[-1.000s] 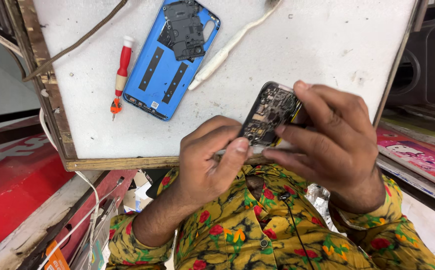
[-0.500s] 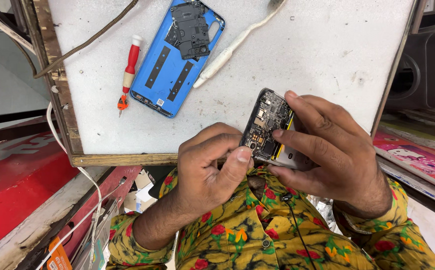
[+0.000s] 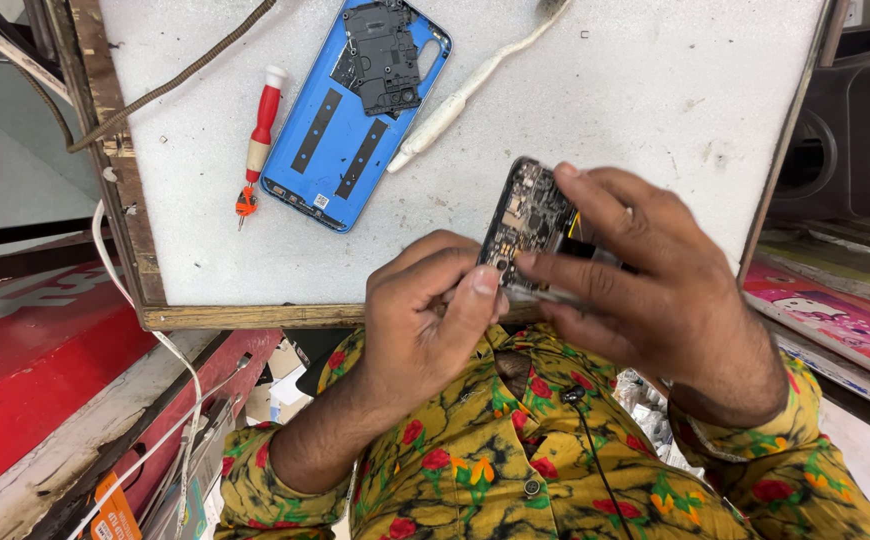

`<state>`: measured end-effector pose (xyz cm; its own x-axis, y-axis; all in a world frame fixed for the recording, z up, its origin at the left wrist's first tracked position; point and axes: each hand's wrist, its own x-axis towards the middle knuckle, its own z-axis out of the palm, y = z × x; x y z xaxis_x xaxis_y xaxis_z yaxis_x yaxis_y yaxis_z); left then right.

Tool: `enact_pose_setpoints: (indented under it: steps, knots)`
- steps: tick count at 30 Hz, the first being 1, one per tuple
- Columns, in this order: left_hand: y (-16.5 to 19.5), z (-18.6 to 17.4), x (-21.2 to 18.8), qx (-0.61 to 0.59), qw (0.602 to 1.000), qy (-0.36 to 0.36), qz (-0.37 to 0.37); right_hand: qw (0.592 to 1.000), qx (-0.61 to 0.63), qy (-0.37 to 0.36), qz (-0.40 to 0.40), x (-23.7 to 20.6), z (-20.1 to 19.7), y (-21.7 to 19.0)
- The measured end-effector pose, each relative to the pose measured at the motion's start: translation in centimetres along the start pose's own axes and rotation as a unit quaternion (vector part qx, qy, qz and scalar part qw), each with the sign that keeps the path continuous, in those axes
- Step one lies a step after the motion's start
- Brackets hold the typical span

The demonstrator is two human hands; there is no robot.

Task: The person works on a disassembled smartphone, using a white plastic spudger to lift and adjust ribbon cables and connectors on the motherboard. The person repeatedly repositions the phone and uses the spudger to probe and clean small areas of the circuit board.

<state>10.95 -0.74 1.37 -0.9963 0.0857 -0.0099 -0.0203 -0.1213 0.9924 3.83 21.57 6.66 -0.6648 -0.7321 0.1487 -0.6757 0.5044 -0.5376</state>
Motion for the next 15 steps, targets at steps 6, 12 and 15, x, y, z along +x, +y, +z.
enact_pose_setpoints:
  steps: [6, 12, 15]
  knots:
    - [-0.8, -0.6, 0.9, 0.181, 0.983, 0.027, 0.028, 0.998, -0.06, -0.015, -0.015, 1.5, -0.2, 3.8]
    - [-1.3, -1.4, 0.1, 0.038, 0.989, 0.078, -0.117, 0.991, -0.083, -0.098, -0.029, 3.1, -0.4, 5.4]
    - [-1.6, -1.4, -0.1, 0.092, 0.99, 0.073, -0.077, 0.99, -0.122, -0.067, -0.036, 3.2, 0.1, 4.5]
